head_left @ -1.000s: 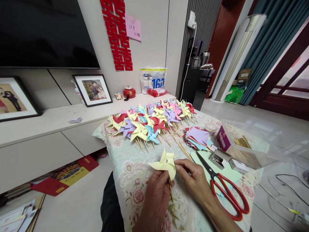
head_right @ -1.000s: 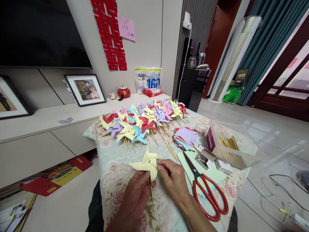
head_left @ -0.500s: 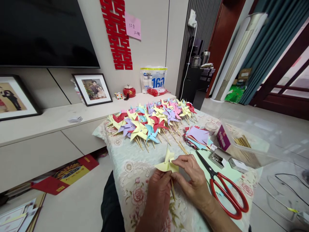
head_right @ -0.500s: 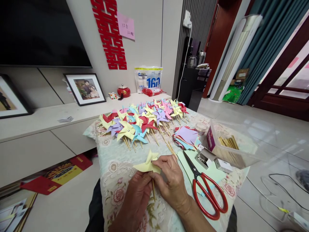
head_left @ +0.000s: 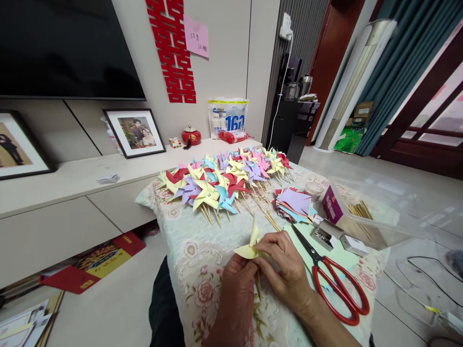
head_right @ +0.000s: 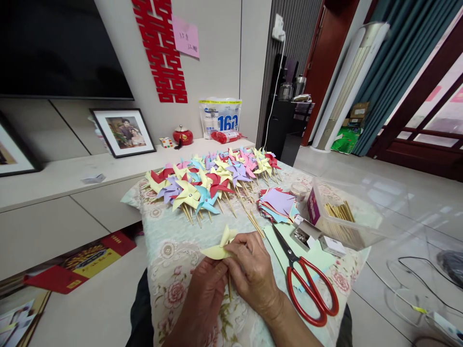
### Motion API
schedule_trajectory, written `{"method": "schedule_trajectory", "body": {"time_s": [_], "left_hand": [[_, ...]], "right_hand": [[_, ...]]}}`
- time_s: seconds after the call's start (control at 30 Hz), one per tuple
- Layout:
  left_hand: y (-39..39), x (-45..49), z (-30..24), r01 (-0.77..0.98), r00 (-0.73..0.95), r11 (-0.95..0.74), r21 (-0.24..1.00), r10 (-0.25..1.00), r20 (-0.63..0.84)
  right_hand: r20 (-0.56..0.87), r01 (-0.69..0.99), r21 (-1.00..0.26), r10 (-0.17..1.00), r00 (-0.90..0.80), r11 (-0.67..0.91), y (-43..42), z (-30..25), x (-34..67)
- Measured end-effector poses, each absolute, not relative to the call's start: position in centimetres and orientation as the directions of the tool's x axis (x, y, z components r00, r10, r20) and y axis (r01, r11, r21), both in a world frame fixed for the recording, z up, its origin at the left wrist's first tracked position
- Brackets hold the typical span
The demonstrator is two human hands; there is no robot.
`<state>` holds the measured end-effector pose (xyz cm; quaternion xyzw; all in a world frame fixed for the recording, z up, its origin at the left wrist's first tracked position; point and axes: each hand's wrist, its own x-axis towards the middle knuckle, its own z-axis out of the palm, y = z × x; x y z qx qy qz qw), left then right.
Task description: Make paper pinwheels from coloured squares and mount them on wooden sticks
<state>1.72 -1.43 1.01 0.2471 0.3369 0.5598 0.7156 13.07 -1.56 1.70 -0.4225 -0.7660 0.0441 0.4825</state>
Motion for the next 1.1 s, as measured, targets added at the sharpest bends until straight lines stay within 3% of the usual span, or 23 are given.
{"method": "schedule_trajectory", "body": {"time_s": [0.3, 0.43, 0.57, 0.7, 0.83, 1.1], "left_hand": [[-1.6, 1.5, 1.3, -0.629, 0.149, 0.284, 0.723, 0.958, -0.246], [-1.6, 1.4, 1.1, -0.655, 0.108, 0.243, 0.716, 0.967, -0.229], [-1.8, 1.6, 0.2, -0.610, 0.070, 0.253, 0.751, 0.961, -0.266], [-2.2, 1.9, 0.1, -0.557, 0.037, 0.256, 0.790, 0.958, -0.284], [-2.5, 2.0, 0.5, -0.514, 0.048, 0.247, 0.821, 0.964, -0.260], [-2.5, 2.2, -0.1, -0.512, 0.078, 0.236, 0.826, 0.970, -0.229]], "right_hand": [[0.713, 0.579, -0.495, 0.684, -0.155, 0.648, -1.4, 1.9, 13.3], [0.685, 0.532, -0.591, 0.726, -0.067, 0.606, -1.6, 2.1, 13.6], [0.578, 0.399, -0.773, 0.807, 0.123, 0.493, -1.5, 1.8, 13.9], [0.434, 0.192, -0.895, 0.884, 0.174, 0.402, -1.4, 1.6, 14.0], [0.341, 0.076, -0.940, 0.926, 0.160, 0.332, -1.3, 1.6, 14.0], [0.275, 0.058, -0.962, 0.943, 0.189, 0.268, -1.2, 1.5, 14.1]]}}
